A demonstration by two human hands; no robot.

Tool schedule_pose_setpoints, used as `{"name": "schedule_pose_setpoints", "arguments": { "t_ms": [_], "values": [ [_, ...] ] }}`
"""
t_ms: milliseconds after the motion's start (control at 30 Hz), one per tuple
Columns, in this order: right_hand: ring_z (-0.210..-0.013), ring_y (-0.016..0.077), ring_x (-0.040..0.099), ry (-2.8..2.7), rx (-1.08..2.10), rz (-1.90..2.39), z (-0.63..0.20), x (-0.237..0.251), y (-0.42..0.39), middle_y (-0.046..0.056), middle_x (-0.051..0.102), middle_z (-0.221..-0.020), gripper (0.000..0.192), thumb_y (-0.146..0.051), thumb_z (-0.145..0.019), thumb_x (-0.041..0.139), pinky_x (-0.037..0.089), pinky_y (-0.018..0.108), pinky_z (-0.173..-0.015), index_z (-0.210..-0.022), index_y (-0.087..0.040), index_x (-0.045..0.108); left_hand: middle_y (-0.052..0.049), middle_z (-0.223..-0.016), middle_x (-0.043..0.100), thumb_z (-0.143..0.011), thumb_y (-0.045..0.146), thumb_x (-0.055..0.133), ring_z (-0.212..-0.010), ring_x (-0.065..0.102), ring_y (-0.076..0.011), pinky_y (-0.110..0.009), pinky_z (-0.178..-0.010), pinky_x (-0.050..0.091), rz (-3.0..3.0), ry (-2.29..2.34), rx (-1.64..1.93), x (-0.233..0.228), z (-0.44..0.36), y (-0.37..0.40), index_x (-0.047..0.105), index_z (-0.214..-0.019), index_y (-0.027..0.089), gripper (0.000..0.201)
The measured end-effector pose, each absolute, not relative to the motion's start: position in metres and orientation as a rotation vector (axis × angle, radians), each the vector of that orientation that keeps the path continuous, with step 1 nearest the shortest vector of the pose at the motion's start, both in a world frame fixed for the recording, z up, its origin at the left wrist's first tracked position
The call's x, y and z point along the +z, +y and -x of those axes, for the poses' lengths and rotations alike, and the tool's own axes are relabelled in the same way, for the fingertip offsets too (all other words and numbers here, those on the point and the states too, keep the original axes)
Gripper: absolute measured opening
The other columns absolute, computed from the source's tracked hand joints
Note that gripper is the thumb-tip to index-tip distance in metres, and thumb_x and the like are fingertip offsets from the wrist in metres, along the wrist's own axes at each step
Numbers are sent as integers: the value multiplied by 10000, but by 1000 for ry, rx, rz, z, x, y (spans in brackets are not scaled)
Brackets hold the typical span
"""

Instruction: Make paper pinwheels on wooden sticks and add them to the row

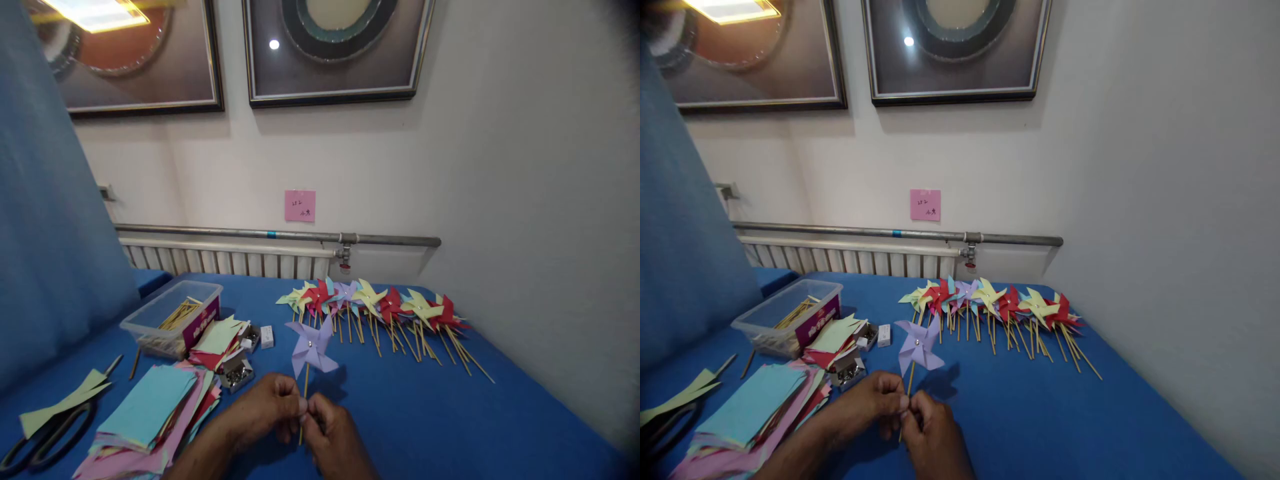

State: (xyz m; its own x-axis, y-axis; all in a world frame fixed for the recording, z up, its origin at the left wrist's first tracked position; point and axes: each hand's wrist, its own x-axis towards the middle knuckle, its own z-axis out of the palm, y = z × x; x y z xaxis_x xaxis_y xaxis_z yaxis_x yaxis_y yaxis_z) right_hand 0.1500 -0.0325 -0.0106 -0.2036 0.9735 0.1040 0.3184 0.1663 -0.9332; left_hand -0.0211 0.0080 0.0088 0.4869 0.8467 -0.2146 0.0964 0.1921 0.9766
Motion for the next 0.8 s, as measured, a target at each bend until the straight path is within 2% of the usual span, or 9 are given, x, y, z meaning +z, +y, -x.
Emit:
{"name": "schedule_pose_setpoints", "arguments": {
  "t_ms": [367, 800],
  "values": [
    [-544, 123, 502, -1642, 1083, 1225, -150, -15, -28, -37, 550, -613, 224, -332, -939, 540, 358, 224, -532, -738, -234, 555, -18, -600, 634, -616, 727, 837, -489, 562, -123, -247, -502, 395, -1279, 1008, 658, 16, 17, 6, 583, -688, 176, 611],
    [-447, 105, 458, -1596, 1162, 1245, -150, -19, -25, -59, 513, -590, 246, -397, -923, 546, 358, 218, -456, -733, -243, 526, -26, -610, 639, -646, 723, 801, -505, 563, -126, -253, -517, 409, -1291, 1029, 680, 15, 15, 5, 582, -699, 182, 586]
  ]
}}
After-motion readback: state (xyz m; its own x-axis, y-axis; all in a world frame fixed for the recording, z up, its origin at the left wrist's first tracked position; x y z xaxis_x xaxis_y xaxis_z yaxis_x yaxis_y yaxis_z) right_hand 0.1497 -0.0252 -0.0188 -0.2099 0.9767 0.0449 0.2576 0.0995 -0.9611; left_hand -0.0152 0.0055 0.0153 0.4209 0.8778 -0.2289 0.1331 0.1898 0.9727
